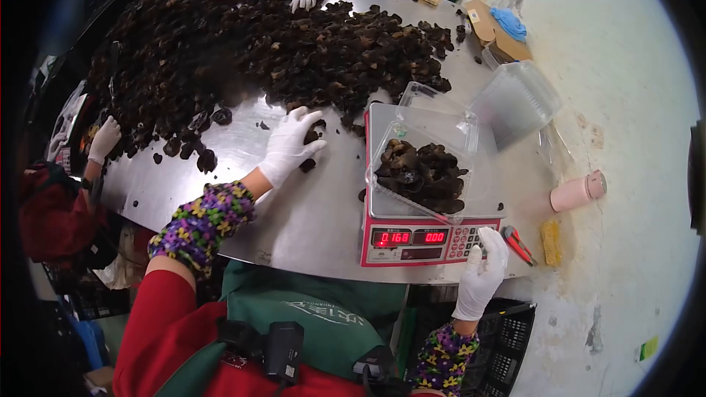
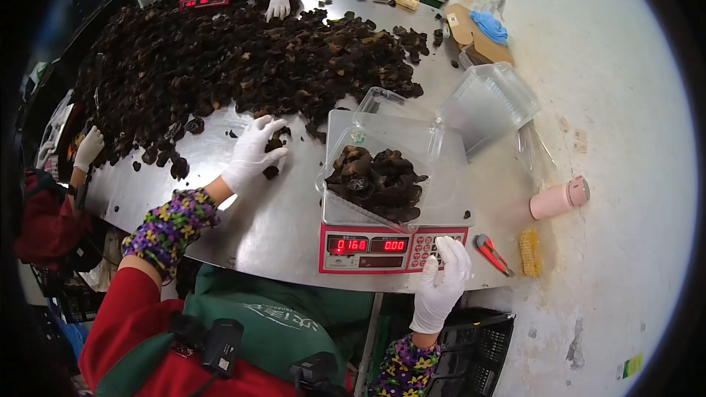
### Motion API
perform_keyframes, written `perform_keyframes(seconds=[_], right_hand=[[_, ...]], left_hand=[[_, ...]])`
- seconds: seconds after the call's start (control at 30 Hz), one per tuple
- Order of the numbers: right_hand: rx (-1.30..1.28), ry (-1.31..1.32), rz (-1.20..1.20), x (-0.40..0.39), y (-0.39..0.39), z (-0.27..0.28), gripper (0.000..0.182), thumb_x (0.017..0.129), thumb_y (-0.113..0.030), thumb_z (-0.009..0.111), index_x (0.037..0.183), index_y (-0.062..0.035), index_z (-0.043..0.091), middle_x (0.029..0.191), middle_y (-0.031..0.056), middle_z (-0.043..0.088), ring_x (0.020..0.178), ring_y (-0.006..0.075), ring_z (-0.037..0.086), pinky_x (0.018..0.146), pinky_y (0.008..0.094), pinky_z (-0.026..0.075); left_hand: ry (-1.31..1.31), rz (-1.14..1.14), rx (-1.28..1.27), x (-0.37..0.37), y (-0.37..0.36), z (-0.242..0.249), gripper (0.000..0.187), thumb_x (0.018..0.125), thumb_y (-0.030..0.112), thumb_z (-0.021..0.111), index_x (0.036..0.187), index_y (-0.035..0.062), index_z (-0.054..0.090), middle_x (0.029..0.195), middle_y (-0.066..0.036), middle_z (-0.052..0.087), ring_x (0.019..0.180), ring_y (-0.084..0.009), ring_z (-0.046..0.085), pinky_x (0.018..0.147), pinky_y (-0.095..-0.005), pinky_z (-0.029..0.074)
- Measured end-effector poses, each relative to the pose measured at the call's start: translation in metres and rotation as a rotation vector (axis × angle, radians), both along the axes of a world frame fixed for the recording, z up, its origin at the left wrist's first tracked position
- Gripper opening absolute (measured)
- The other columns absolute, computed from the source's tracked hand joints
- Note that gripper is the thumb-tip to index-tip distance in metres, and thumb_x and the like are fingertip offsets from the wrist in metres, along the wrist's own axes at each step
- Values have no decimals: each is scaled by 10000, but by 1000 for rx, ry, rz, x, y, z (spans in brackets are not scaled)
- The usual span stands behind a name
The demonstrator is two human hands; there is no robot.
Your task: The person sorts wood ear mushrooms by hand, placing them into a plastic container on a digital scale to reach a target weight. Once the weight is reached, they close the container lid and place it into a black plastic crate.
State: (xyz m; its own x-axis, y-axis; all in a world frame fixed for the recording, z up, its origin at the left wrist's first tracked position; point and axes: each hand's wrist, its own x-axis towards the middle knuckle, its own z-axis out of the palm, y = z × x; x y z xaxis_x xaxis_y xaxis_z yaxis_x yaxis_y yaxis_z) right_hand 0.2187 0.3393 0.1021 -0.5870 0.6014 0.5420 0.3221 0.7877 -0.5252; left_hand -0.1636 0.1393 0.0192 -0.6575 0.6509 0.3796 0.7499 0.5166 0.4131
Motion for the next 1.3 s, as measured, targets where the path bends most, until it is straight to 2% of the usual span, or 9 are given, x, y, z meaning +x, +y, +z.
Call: perform_keyframes(seconds=[0.1, 0.17, 0.3, 0.6, 0.77, 0.83, 1.0, 1.17, 1.3], right_hand=[[-11, -10, -22, 2, -4, -5, 282, 897, -42, 638, 1173, -13, 683, 1212, 147, 662, 1194, 346, 581, 1067, 452, 426], [9, -17, -29, 4, -7, -3, 280, 899, -38, 634, 1174, -15, 683, 1209, 146, 663, 1190, 344, 583, 1066, 447, 425], [23, -24, -81, 11, -10, -1, 282, 902, -48, 654, 1182, -35, 686, 1207, 134, 667, 1200, 325, 586, 1069, 439, 420], [22, 32, -86, 10, -8, -8, 283, 909, -9, 642, 1189, -34, 676, 1202, 123, 666, 1169, 299, 597, 1044, 413, 445], [30, 11, -78, 7, -12, -7, 316, 878, -14, 658, 1192, -50, 678, 1217, 120, 653, 1187, 319, 574, 1050, 434, 434], [71, 11, -88, 5, -16, -4, 275, 903, 9, 625, 1170, -34, 676, 1192, 128, 672, 1166, 312, 607, 1048, 416, 436], [51, 4, -85, 11, -19, -5, 299, 879, 13, 645, 1171, -41, 679, 1196, 128, 661, 1174, 321, 590, 1053, 429, 437], [49, -5, -137, 29, -14, -6, 296, 872, 4, 651, 1161, -40, 690, 1188, 132, 663, 1169, 329, 593, 1048, 439, 445], [27, -15, -110, 34, -1, -3, 285, 884, 6, 636, 1161, -33, 688, 1187, 134, 665, 1169, 328, 596, 1042, 433, 445]], left_hand=[[-6, 11, -112, -4, 17, -7, 638, 827, 282, 781, 1410, 165, 548, 1372, -213, 530, 1222, -419, 539, 1026, -445, 481], [-36, -36, -103, -14, 20, -11, 298, 861, 203, 710, 1133, 83, 692, 1115, -166, 640, 1063, -365, 609, 914, -432, 507], [-126, -135, 138, -2, -3, -2, 130, 912, 85, 624, 1014, 25, 677, 996, -146, 630, 952, -331, 629, 827, -412, 497], [-470, -12, 257, 22, -31, 34, 161, 919, 21, 673, 1076, -4, 695, 992, -96, 669, 919, -173, 636, 847, -299, 507], [-506, -196, 434, 61, 18, 101, 143, 969, 57, 638, 1083, 11, 710, 990, -51, 670, 932, -134, 627, 847, -273, 501], [-800, -258, 456, 85, 40, 141, 153, 969, 61, 637, 1099, 17, 703, 998, -52, 677, 946, -137, 637, 844, -290, 513], [-258, -650, 421, 91, 104, 124, 239, 1007, 133, 620, 1223, 45, 670, 1136, -139, 675, 1027, -270, 661, 916, -347, 513], [-370, -588, 633, 89, 93, 112, 341, 1060, 122, 490, 1377, 31, 579, 1365, -115, 600, 1300, -219, 533, 1118, -330, 381], [-671, -363, 661, 86, 49, 110, 314, 1065, 138, 506, 1335, 5, 597, 1250, -71, 652, 1127, -122, 582, 985, -276, 450]])
